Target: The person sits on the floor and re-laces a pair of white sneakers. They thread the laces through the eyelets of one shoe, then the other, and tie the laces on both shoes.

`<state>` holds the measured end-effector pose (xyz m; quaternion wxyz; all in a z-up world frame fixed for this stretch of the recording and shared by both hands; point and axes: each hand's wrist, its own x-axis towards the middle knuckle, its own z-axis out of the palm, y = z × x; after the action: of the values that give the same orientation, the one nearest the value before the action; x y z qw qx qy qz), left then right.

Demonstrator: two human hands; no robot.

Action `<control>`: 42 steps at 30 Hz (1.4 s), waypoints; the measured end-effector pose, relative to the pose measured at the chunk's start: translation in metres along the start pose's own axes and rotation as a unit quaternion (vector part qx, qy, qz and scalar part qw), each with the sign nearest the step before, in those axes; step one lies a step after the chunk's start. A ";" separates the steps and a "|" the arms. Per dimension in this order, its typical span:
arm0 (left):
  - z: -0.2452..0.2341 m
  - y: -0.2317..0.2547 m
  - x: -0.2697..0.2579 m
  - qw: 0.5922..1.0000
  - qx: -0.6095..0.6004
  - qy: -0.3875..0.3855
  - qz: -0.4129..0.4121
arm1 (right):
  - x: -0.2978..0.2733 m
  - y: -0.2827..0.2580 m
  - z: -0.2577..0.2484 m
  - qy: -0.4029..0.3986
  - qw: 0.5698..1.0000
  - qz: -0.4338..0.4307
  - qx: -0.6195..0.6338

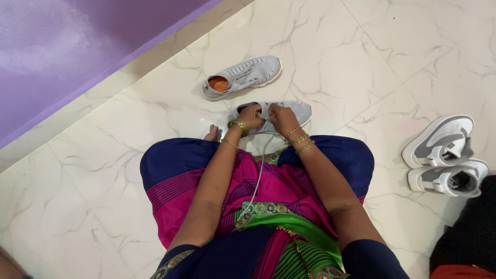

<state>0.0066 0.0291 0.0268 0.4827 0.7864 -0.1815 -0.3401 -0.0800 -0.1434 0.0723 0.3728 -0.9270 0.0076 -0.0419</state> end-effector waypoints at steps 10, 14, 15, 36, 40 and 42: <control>0.002 -0.020 0.012 0.998 -0.062 -0.021 0.019 | -0.005 -0.014 -0.003 -0.003 0.992 0.005 0.129; 0.000 -0.023 0.018 0.994 -0.106 -0.033 -0.022 | -0.005 -0.016 -0.006 0.002 0.992 -0.011 0.122; 0.000 -0.023 0.019 0.991 -0.124 -0.039 -0.032 | -0.005 -0.015 -0.006 0.006 0.994 -0.022 0.110; 0.004 -0.016 0.015 0.992 -0.117 -0.033 -0.029 | -0.032 -0.084 -0.095 0.167 0.827 -0.112 0.525; 0.005 -0.031 0.027 0.998 -0.046 -0.031 -0.012 | -0.043 -0.092 -0.099 0.144 0.844 -0.137 0.498; 0.008 -0.042 0.032 0.999 0.032 -0.020 0.016 | -0.044 -0.098 -0.095 0.114 0.847 -0.162 0.493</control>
<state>0.0217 0.0243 -0.0244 0.4586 0.7916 -0.2143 -0.3423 -0.1333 -0.1363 0.2049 0.7649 -0.5982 -0.1216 -0.2056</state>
